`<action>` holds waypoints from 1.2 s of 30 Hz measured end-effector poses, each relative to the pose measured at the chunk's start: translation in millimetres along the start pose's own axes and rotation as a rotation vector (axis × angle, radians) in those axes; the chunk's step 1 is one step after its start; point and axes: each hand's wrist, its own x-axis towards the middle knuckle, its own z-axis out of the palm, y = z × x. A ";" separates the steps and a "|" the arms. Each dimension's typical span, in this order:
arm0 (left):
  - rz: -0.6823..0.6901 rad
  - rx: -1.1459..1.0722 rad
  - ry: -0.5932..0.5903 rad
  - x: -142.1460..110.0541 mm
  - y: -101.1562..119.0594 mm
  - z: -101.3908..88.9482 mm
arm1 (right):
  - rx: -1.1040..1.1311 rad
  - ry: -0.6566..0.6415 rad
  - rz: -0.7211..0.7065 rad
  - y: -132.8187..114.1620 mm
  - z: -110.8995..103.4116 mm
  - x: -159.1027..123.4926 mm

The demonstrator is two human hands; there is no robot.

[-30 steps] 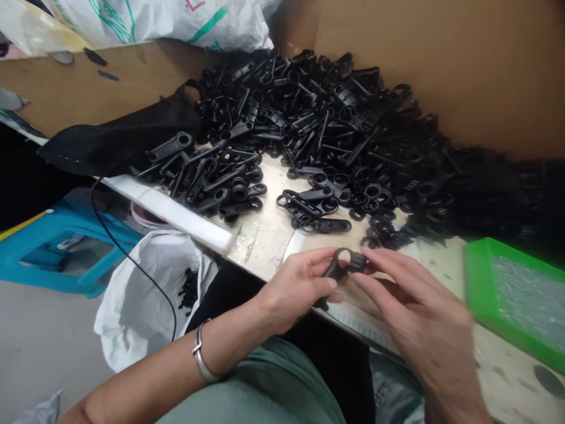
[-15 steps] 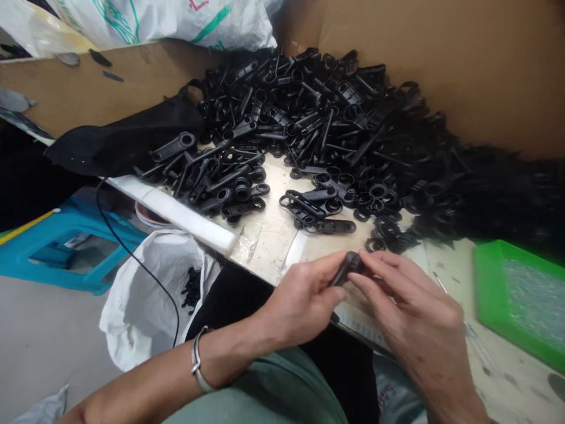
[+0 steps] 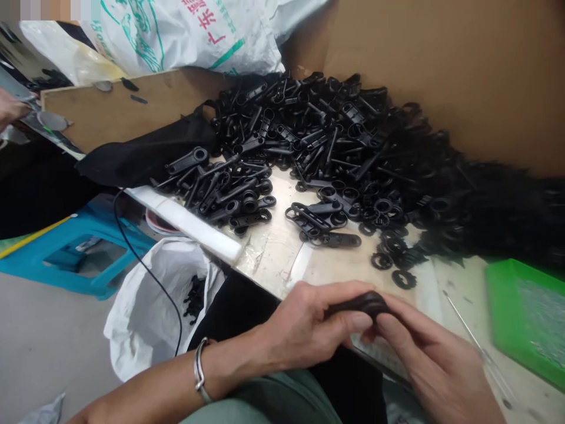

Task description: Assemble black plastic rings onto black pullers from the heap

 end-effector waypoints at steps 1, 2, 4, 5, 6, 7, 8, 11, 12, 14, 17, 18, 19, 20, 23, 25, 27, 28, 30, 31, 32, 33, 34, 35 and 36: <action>0.013 0.021 -0.024 -0.5 0.4 0.9 | 0.011 -0.028 0.029 -0.3 3.3 0.6; 0.031 0.068 -0.023 -0.5 0.1 1.7 | 0.014 -0.047 0.056 -1.2 7.9 1.2; 0.067 0.218 0.041 0.3 -1.8 2.4 | 0.000 -0.023 0.103 -3.9 19.1 3.3; 0.080 0.295 0.085 0.8 -3.1 2.0 | -0.004 0.007 0.124 -5.2 24.4 5.0; 0.091 0.351 0.123 0.8 -4.1 0.9 | 0.007 0.022 0.143 -6.0 28.6 7.3; 0.102 0.386 0.145 0.2 -4.3 -1.4 | 0.034 0.011 0.153 -6.0 31.1 10.4; 0.121 0.411 0.166 -1.3 -3.2 -5.0 | 0.061 -0.019 0.151 -5.0 31.6 14.5; 0.234 0.533 0.357 -9.8 9.8 -28.3 | -0.039 -0.105 0.001 3.2 23.0 33.2; 0.281 0.613 0.483 -12.8 17.1 -40.9 | -0.158 -0.096 -0.094 6.8 18.8 41.3; 0.367 0.807 0.768 -16.1 33.4 -72.9 | -0.442 -0.043 -0.293 13.0 13.0 58.3; 0.459 1.111 1.039 -11.3 54.4 -129.3 | -0.729 -0.077 -0.476 16.3 15.6 81.0; 0.464 1.183 1.081 -7.5 59.2 -147.5 | -0.779 -0.107 -0.501 15.9 18.4 86.7; 0.442 1.233 1.106 -3.0 62.7 -164.3 | -0.810 -0.135 -0.516 15.3 20.8 91.2; 0.407 1.266 1.122 1.7 65.2 -179.0 | -0.822 -0.160 -0.522 15.0 21.9 94.4; 0.253 1.287 1.112 14.9 67.7 -208.2 | -0.801 -0.177 -0.526 18.3 12.4 96.0; 0.162 1.264 1.069 20.6 67.6 -215.1 | -0.777 -0.127 -0.513 24.8 -5.0 90.7; 0.134 1.254 1.040 22.9 67.8 -214.7 | -0.720 -0.056 -0.441 32.0 -25.9 80.8; 0.143 1.256 1.042 22.8 68.3 -212.5 | -0.672 -0.023 -0.381 34.8 -35.4 74.3; 0.180 1.267 1.060 20.8 69.9 -204.5 | -0.564 0.040 -0.216 37.3 -48.3 58.7; 0.201 1.280 1.070 19.2 70.5 -198.1 | -0.503 0.075 -0.112 36.8 -50.5 50.0; 0.233 1.302 1.087 17.4 70.6 -189.7 | -0.429 0.107 -0.002 35.3 -49.4 41.1; 0.294 1.328 1.109 15.4 69.8 -178.6 | -0.333 0.138 0.113 32.8 -45.0 32.3; 0.381 1.338 1.126 13.4 67.5 -164.7 | -0.212 0.157 0.228 29.4 -37.5 24.0; 0.459 1.321 1.110 11.5 63.4 -147.9 | -0.071 0.158 0.333 25.1 -27.4 16.4; 0.553 1.258 1.072 9.8 57.5 -128.7 | 0.073 0.144 0.420 20.0 -15.6 9.8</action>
